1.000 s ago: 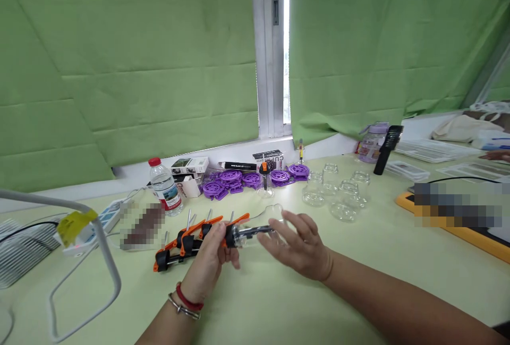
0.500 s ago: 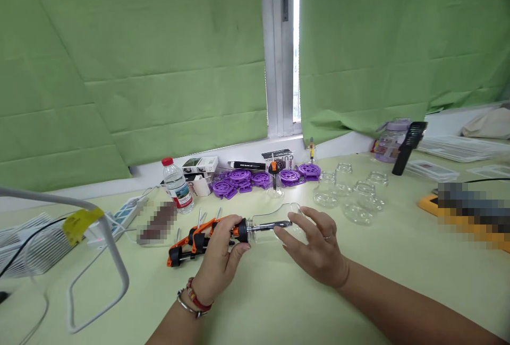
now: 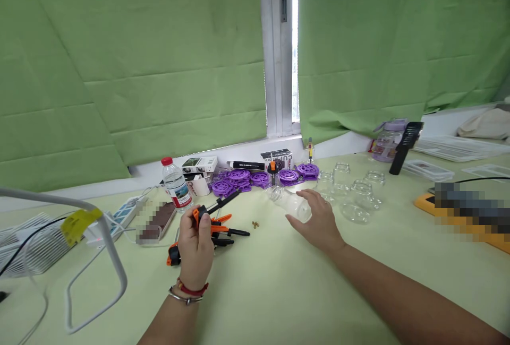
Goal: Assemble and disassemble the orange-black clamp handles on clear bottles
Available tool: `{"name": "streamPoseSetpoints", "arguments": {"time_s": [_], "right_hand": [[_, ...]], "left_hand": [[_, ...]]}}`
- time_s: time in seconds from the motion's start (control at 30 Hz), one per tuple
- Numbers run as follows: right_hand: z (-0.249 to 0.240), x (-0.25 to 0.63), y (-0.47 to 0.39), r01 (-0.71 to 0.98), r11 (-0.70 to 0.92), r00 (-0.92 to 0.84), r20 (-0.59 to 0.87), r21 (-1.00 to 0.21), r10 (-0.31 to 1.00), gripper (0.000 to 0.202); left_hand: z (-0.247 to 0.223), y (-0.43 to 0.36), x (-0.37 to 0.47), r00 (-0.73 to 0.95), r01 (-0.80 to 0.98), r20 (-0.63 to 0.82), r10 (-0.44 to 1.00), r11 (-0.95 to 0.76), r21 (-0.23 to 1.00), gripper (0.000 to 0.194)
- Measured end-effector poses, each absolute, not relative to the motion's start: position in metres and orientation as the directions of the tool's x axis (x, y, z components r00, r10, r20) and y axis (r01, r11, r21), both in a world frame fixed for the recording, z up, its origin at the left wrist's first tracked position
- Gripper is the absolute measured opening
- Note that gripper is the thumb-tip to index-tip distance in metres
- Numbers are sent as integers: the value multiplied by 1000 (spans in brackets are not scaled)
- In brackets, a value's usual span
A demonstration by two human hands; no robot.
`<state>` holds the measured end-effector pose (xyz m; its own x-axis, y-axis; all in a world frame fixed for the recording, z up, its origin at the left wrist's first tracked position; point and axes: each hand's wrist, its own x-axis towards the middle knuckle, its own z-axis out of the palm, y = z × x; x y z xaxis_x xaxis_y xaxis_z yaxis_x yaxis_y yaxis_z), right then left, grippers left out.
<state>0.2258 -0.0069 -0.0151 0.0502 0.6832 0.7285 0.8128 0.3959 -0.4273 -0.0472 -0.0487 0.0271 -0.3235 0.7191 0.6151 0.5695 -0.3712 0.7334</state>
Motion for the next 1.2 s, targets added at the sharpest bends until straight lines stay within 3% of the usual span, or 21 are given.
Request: {"name": "streamPoseSetpoints", "arguments": {"time_s": [0.1,0.23,0.4,0.57,0.77,0.87,0.97,1.2], "right_hand": [[-29,236,14,770,176,210,504,-613,838,52],[-38,243,27,740,16,310,362,-672,879,58],[-43,249,29,745,-100,339,245,-660,908,65],[-46,251,37,805,-77,343,356,-588,869,56],[-44,251,41,853,-49,369,534,-520,761,61],[-34,243,44,934,143,138,699,-328,702,56],[-20,225,58,920,335,-98,708,-204,700,52],[4,186,122,782,239,91,484,-576,870,79]], "left_hand": [[27,-41,-55,-277,718,696,663,-338,608,38],[23,-34,-59,-56,805,737,673,-407,433,33],[19,-39,-53,100,665,707,700,-576,475,33],[19,-44,-50,211,557,674,708,-654,512,36],[18,-38,-56,389,660,533,751,-631,408,45],[16,-31,-63,468,715,459,755,-629,306,44],[14,-22,-73,482,766,467,741,-615,185,41],[15,-16,-87,386,867,474,791,-487,107,39]]}}
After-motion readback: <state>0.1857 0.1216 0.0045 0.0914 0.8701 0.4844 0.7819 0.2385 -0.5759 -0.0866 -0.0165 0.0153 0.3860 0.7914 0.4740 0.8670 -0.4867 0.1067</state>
